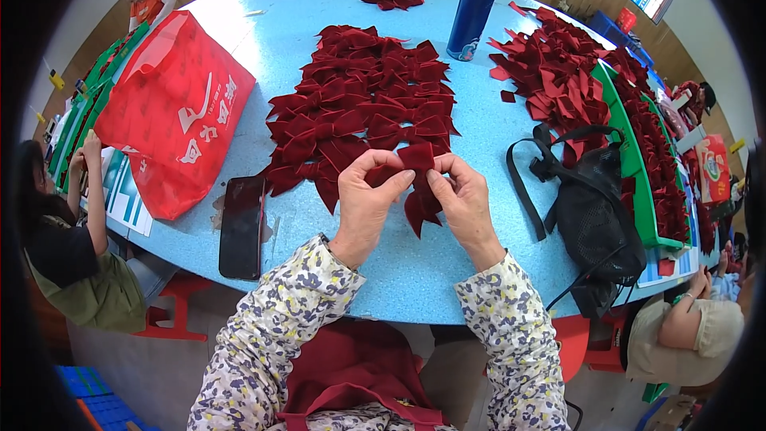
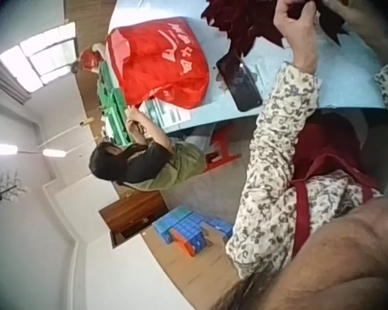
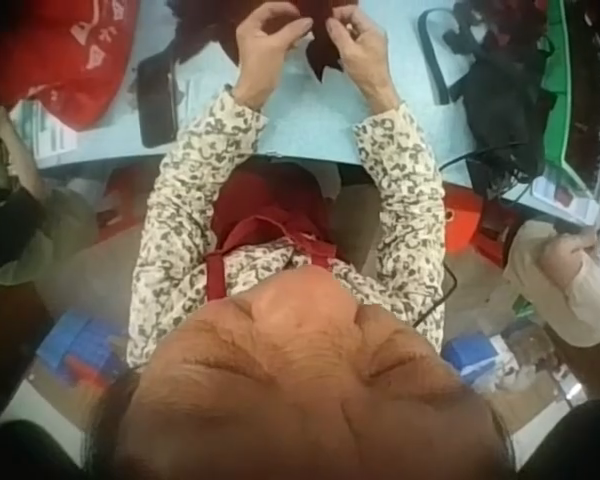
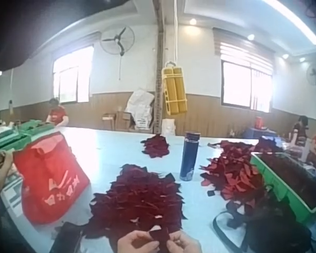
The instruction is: Sorting and stacking small red fabric petal-like pieces on a table.
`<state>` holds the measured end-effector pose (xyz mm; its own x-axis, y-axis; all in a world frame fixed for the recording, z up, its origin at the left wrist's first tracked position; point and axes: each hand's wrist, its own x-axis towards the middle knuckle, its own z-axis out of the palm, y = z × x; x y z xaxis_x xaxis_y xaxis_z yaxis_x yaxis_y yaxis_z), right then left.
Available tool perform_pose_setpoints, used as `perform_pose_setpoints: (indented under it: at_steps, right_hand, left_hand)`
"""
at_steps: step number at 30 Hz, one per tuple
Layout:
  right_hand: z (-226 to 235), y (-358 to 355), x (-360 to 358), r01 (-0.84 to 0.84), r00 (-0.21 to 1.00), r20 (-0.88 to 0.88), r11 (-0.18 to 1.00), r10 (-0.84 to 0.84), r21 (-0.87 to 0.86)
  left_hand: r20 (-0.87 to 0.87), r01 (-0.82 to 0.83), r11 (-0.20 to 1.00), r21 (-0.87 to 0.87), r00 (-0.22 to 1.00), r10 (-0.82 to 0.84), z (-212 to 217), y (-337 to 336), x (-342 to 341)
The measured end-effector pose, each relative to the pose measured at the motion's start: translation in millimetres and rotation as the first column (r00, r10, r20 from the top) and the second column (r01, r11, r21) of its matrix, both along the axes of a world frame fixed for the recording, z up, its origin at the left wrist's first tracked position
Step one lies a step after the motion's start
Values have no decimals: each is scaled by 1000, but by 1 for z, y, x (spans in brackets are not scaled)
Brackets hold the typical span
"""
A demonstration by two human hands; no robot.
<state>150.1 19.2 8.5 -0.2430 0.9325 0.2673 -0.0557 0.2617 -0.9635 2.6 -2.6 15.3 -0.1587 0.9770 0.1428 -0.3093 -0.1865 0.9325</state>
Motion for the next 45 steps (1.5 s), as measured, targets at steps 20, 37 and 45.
perform_pose_setpoints:
  at_steps: [20, 37, 45]
  right_hand:
    - [-2, 1, 0, 175, 929, 225, 886, -293, 428]
    - [-6, 3, -4, 218, 930, 216, 918, -299, 331]
    - [0, 2, -1, 73, 982, 177, 997, -71, -1]
  left_hand:
    - [-131, 120, 992, -47, 983, -125, -11, 5, -1]
    - [-27, 138, 971, -193, 989, -146, -10, 6, -1]
    - [125, 156, 966, -205, 983, -133, -12, 6, -1]
